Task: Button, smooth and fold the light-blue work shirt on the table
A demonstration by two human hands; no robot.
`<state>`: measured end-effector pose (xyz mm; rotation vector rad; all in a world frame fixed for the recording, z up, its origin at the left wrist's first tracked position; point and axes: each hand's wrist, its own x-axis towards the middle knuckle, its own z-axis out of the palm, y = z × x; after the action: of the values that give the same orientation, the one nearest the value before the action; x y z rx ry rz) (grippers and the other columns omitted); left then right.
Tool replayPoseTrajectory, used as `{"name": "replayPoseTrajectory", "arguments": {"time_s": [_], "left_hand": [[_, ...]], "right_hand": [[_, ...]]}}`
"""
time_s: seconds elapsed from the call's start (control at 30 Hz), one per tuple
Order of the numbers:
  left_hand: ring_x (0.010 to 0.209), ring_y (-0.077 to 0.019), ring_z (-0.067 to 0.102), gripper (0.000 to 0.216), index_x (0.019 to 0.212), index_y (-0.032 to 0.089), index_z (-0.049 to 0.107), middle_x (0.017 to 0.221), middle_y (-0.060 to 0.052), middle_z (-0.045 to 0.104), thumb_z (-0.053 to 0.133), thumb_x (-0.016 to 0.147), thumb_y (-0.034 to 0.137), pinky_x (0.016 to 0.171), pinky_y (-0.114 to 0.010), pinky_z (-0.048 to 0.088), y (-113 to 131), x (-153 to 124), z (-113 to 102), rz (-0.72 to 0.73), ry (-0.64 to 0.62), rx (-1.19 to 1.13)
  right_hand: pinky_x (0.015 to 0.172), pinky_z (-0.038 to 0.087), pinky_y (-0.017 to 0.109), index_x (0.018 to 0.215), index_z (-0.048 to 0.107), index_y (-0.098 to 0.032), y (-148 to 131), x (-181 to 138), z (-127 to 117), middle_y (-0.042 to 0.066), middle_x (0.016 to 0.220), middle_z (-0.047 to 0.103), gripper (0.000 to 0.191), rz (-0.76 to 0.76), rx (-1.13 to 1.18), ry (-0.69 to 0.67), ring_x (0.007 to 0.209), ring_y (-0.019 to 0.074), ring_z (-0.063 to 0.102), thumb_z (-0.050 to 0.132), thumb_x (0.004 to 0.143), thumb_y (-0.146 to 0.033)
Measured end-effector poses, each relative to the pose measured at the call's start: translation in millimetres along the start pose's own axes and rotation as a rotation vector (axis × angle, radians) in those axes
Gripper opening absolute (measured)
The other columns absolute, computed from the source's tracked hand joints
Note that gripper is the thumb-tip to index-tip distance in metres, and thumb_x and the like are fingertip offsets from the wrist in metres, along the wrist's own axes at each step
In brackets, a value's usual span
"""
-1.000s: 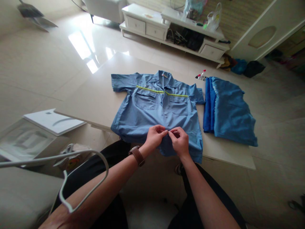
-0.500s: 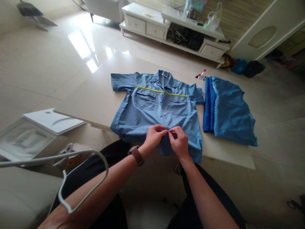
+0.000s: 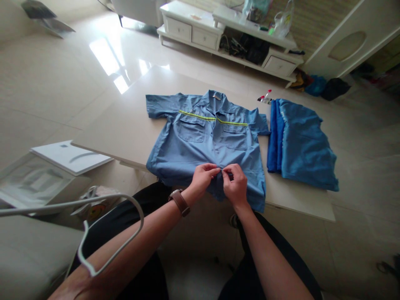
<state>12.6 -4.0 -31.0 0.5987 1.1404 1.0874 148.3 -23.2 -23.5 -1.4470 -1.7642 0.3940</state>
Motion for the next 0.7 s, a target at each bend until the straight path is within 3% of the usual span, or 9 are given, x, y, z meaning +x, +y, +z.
{"name": "replayPoseTrajectory", "arguments": {"time_s": [0.3,0.57,0.7], "left_hand": [[0.065,-0.0111,0.057,0.015,0.076,0.013,0.072,0.071,-0.002,0.069,0.08,0.068,0.022,0.064,-0.024,0.044,4.1,1.2,1.0,0.055,-0.036,0.112],[0.067,-0.0112,0.062,0.014,0.079,0.013,0.068,0.071,-0.001,0.069,0.076,0.069,0.009,0.065,-0.022,0.047,-0.8,7.5,-2.7,0.099,-0.093,0.218],[0.065,-0.0109,0.062,0.017,0.08,0.012,0.069,0.07,-0.001,0.069,0.069,0.067,0.001,0.063,-0.021,0.047,2.5,6.9,-3.3,0.104,-0.102,0.243]], "right_hand": [[0.07,0.053,0.031,0.083,0.061,-0.021,5.3,0.0,4.9,0.001,0.085,0.061,0.006,0.265,0.241,0.037,0.076,0.0177,0.063,0.061,0.088,-0.025],[0.071,0.054,0.032,0.082,0.061,-0.021,2.3,0.1,4.3,0.003,0.087,0.062,0.011,0.278,0.196,0.02,0.078,0.0183,0.062,0.061,0.088,-0.031],[0.069,0.057,0.033,0.083,0.06,-0.022,7.8,-0.6,8.7,0.003,0.085,0.063,0.017,0.412,0.335,0.002,0.077,0.0196,0.063,0.065,0.084,-0.039]]}}
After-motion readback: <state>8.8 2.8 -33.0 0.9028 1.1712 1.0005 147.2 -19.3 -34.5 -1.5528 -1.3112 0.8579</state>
